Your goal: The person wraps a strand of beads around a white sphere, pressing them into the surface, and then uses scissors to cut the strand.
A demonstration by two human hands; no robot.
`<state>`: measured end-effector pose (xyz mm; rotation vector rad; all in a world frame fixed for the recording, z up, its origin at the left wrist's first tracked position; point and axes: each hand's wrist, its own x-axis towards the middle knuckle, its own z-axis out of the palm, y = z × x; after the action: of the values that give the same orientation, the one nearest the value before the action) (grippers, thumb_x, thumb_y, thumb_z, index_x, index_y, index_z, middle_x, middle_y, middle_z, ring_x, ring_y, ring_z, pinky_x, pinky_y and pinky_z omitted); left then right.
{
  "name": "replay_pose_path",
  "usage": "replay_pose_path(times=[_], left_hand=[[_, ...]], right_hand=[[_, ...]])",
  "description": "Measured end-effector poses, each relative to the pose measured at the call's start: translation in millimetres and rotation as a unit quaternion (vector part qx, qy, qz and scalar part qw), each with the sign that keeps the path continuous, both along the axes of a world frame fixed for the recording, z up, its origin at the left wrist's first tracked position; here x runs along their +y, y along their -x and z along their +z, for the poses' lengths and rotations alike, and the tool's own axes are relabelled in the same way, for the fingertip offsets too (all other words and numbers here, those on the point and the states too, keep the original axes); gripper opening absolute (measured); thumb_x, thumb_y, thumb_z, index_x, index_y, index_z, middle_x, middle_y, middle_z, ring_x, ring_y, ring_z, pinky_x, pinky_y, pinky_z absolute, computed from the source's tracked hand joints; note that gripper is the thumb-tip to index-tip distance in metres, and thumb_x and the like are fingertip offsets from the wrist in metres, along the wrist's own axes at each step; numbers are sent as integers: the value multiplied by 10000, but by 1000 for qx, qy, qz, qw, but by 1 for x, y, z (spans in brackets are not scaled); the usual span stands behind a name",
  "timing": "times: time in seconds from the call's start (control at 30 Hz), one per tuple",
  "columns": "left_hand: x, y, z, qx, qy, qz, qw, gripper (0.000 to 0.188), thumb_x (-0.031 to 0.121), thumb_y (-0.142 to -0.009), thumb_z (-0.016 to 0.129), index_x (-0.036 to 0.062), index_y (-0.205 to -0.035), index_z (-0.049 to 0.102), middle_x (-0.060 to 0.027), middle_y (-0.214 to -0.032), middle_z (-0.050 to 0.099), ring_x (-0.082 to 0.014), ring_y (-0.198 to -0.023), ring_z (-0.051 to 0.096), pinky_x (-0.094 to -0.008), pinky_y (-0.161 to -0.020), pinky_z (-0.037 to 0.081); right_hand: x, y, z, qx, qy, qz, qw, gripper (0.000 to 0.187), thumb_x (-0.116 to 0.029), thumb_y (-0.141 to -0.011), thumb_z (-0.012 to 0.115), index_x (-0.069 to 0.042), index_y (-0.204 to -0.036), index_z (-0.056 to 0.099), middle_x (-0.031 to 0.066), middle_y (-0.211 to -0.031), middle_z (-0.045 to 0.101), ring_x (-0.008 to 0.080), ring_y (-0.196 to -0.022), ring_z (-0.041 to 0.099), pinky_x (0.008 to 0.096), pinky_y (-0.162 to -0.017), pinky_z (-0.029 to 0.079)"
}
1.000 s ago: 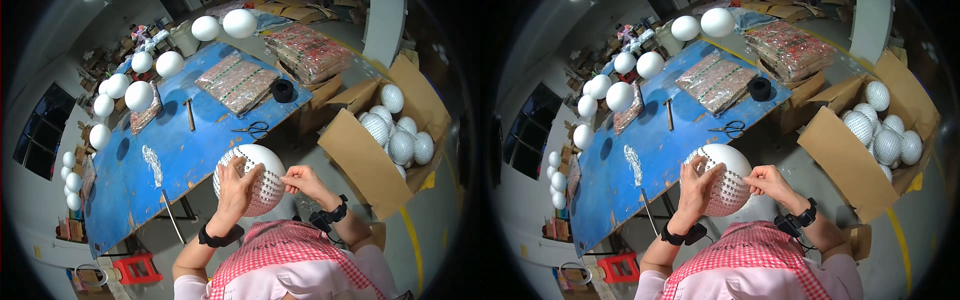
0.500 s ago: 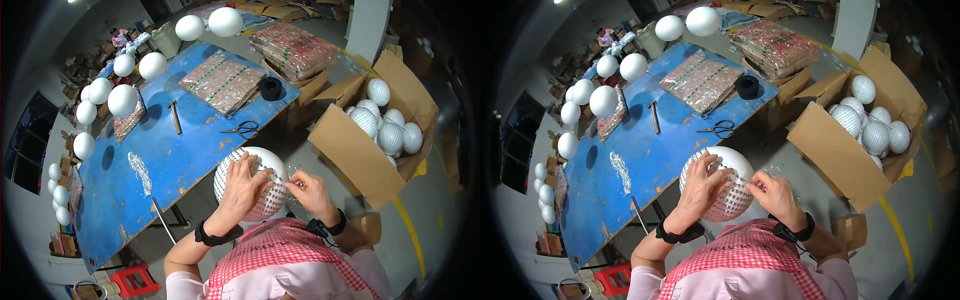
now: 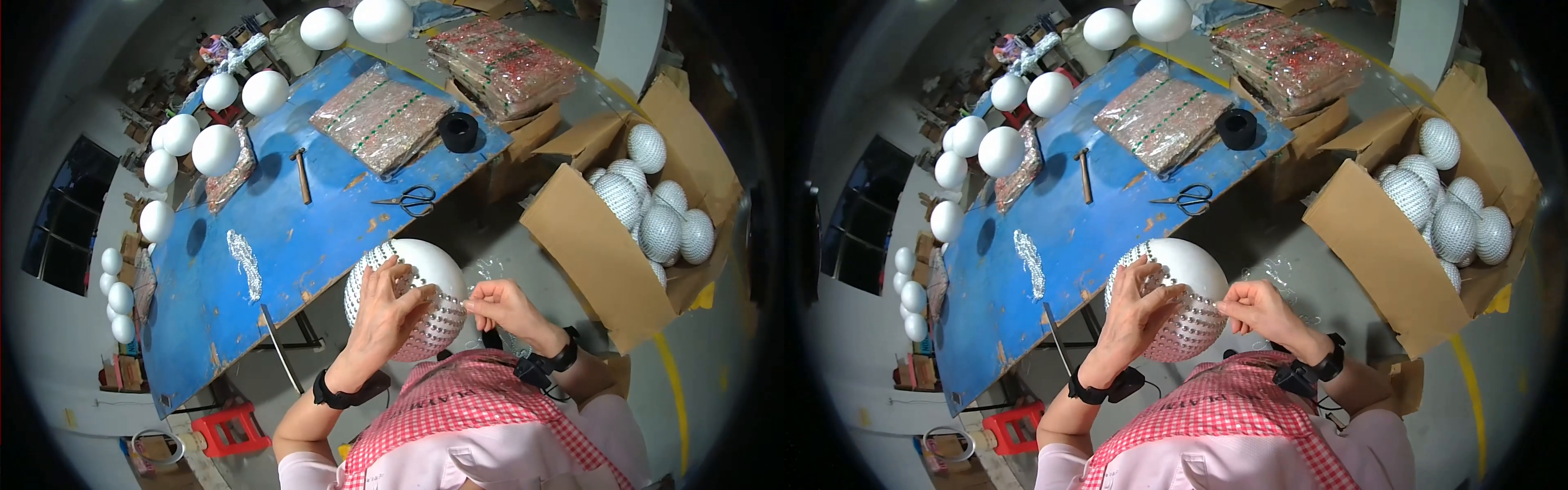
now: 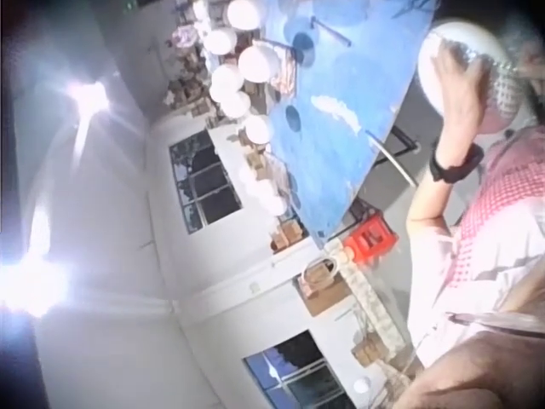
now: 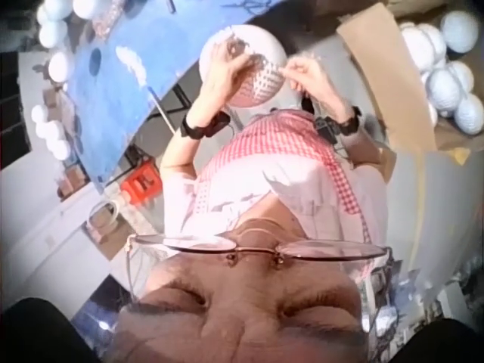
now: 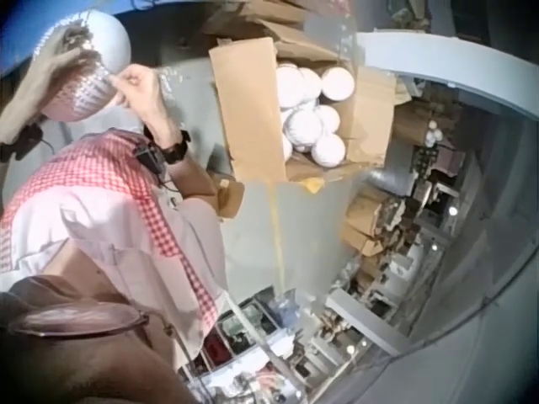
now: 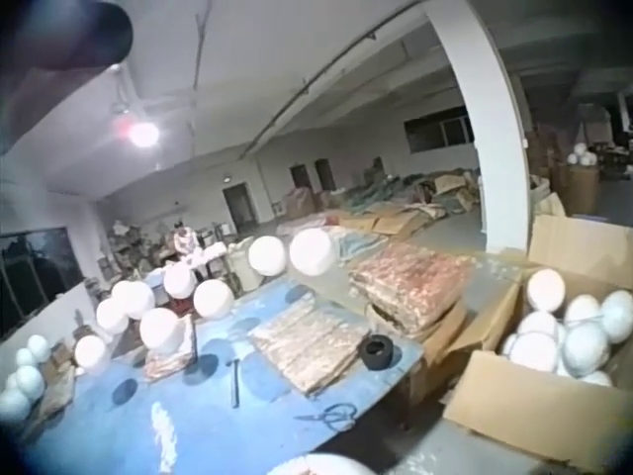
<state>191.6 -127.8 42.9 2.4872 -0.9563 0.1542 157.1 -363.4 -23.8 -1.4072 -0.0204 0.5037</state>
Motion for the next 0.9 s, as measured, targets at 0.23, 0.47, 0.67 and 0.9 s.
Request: replay_pose_path(times=[0.23,0.47,0.67,0.9], left_hand=[[-11,7,-2,33,15,22,999,395,57,-743,755,162,-1119,696,-147,-1181,558,-400,-1236,465,-504,-1024,397],[-23,11,3,4,-69,31,997,440,104,-762,754,219,-1180,675,-127,-1228,541,-404,-1275,458,-570,-1085,327],[-18,10,2,0,-102,45,994,423,61,-780,722,234,-1166,697,-124,-1224,537,-389,-1294,450,-585,-1097,301],[-20,10,3,27,-102,60,993,499,-39,-764,665,235,-1180,695,-128,-1234,531,-377,-1295,451,-584,-1101,301]], right_hand=[[-3,-17,-17,32,-102,76,991,202,-180,-955,613,-20,-832,623,26,-691,649,81,-627,611,210,-582,470],[-11,-29,-13,-19,-27,99,995,255,-207,-945,633,1,-799,616,34,-695,645,73,-600,603,216,-530,468],[-17,-30,-19,-15,-73,125,989,254,-227,-939,644,-15,-801,624,-4,-650,609,54,-573,572,202,-498,431],[-14,-30,-23,53,-125,159,978,225,-202,-943,631,-21,-811,627,29,-661,645,76,-589,600,206,-545,462]])
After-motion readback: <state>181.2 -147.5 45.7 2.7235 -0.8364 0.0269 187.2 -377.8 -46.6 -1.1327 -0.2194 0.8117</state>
